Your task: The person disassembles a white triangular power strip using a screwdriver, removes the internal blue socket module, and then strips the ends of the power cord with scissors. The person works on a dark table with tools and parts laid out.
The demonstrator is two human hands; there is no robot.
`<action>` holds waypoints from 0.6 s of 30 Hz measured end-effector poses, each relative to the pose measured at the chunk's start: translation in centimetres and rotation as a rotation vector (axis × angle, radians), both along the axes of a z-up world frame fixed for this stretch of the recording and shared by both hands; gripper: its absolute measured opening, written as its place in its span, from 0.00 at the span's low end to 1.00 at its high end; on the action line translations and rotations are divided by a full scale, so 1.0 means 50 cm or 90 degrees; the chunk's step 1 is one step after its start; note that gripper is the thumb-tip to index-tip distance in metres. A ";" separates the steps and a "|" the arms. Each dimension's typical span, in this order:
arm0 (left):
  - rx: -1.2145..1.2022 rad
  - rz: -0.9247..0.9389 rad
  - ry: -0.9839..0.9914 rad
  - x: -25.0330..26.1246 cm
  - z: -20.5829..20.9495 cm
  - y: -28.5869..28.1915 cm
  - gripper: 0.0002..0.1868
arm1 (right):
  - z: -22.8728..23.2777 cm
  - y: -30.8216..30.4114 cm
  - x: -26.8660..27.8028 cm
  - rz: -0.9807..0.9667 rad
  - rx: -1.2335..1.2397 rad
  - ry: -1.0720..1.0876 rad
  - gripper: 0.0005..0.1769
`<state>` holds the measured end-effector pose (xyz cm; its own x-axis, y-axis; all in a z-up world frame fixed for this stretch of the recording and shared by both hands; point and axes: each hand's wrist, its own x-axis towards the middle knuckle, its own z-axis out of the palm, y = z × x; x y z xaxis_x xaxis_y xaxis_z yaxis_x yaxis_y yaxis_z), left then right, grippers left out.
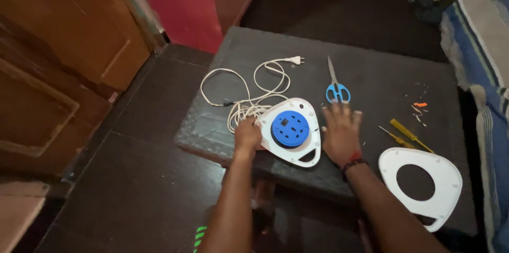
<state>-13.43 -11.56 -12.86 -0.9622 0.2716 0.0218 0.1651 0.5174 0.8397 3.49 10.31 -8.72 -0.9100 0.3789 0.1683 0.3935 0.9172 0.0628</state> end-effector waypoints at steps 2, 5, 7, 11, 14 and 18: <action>-0.044 0.001 -0.046 -0.004 -0.013 0.003 0.16 | 0.008 0.004 -0.034 0.141 0.014 -0.005 0.34; -0.092 0.007 -0.071 0.006 -0.017 -0.003 0.14 | 0.017 0.013 -0.044 0.244 0.048 -0.065 0.36; -0.071 0.012 -0.108 0.004 0.000 0.000 0.13 | 0.028 0.024 -0.045 0.234 0.069 -0.124 0.40; -0.063 -0.004 -0.077 0.024 0.047 -0.003 0.13 | 0.039 0.040 -0.007 0.120 0.067 -0.192 0.38; -0.057 -0.002 -0.204 0.035 0.102 -0.004 0.14 | 0.044 0.054 0.044 0.093 0.034 -0.045 0.30; -0.144 -0.026 -0.263 0.062 0.163 -0.011 0.13 | 0.037 0.051 0.117 -0.079 -0.219 0.227 0.22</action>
